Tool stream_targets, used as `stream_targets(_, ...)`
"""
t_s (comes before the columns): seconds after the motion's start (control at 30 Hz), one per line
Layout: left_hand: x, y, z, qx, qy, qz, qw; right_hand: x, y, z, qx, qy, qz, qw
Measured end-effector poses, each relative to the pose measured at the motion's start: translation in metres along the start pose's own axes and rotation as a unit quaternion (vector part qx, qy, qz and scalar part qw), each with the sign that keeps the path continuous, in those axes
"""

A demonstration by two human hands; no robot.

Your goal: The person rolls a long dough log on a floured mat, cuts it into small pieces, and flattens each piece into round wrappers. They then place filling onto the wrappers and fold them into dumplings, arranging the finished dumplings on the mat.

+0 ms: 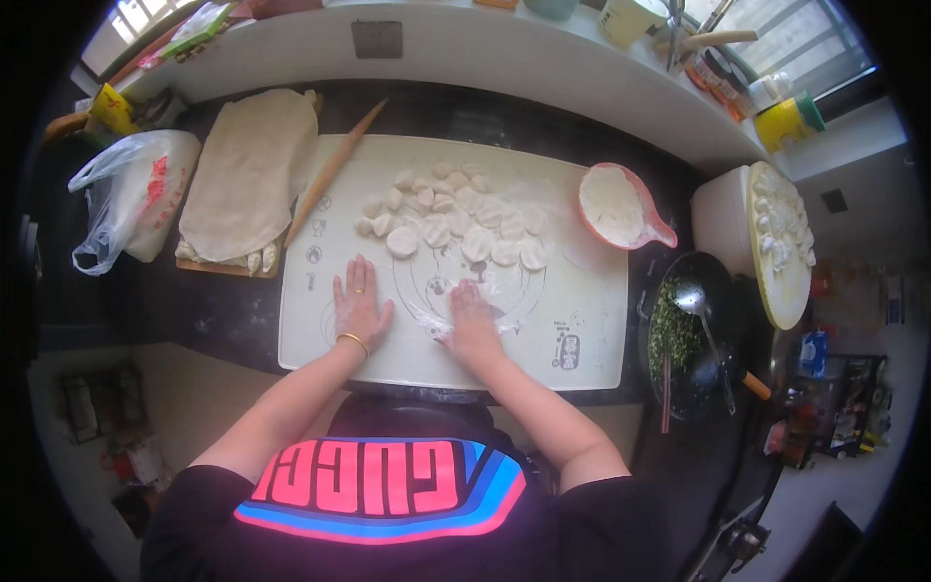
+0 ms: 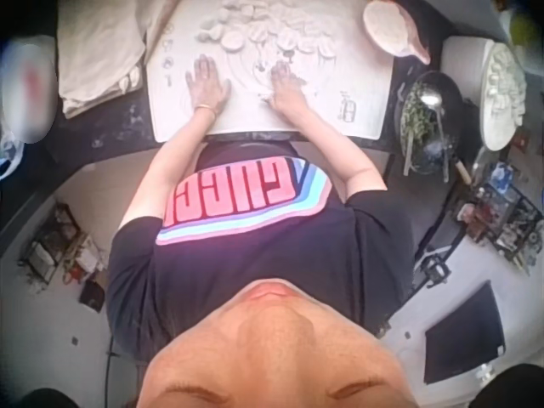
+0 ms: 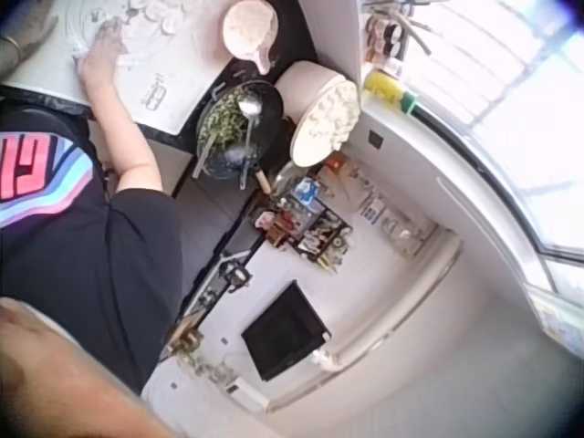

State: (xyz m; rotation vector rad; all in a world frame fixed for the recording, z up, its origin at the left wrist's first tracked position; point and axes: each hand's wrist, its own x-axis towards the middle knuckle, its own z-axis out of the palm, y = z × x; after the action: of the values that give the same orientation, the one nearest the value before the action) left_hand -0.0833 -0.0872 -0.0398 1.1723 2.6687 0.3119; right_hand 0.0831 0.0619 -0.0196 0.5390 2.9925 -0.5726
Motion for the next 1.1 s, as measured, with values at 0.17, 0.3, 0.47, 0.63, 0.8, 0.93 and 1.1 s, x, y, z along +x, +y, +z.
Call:
stream_targets(0.17, -0.001, 0.001, 0.0, 0.002, 0.01, -0.003, 1.0, 0.019, 0.002, -0.006, -0.003, 0.02, 0.006, 1.0)
stream_targets(0.3, -0.001, 0.002, -0.001, -0.009, 0.013, -0.005, 1.0, 0.023, 0.027, -0.024, 0.216, 0.077, 0.082, 0.97)
stream_targets(0.47, 0.001, 0.003, -0.001, -0.007, 0.014, -0.007, 1.0, 0.016, 0.023, -0.013, 0.513, 0.111, 0.267, 0.808)
stream_targets(0.63, 0.0, 0.003, -0.001, -0.009, 0.024, -0.005, 1.0, 0.014, 0.057, 0.02, 0.271, 0.156, 0.292, 0.904)
stream_targets(0.8, 0.0, 0.0, 0.001, -0.007, 0.033, 0.002, 0.999, 0.013, 0.095, 0.012, 0.295, 0.246, 0.319, 0.866)
stream_targets(0.93, -0.001, 0.001, 0.0, -0.01, 0.031, 0.001, 0.999, -0.004, 0.086, -0.017, 0.162, 0.247, 0.402, 0.867)
stream_targets(1.1, -0.001, 0.002, -0.002, -0.009, 0.024, -0.003, 1.0, -0.012, 0.068, -0.077, 0.06, 0.06, 0.515, 0.853)
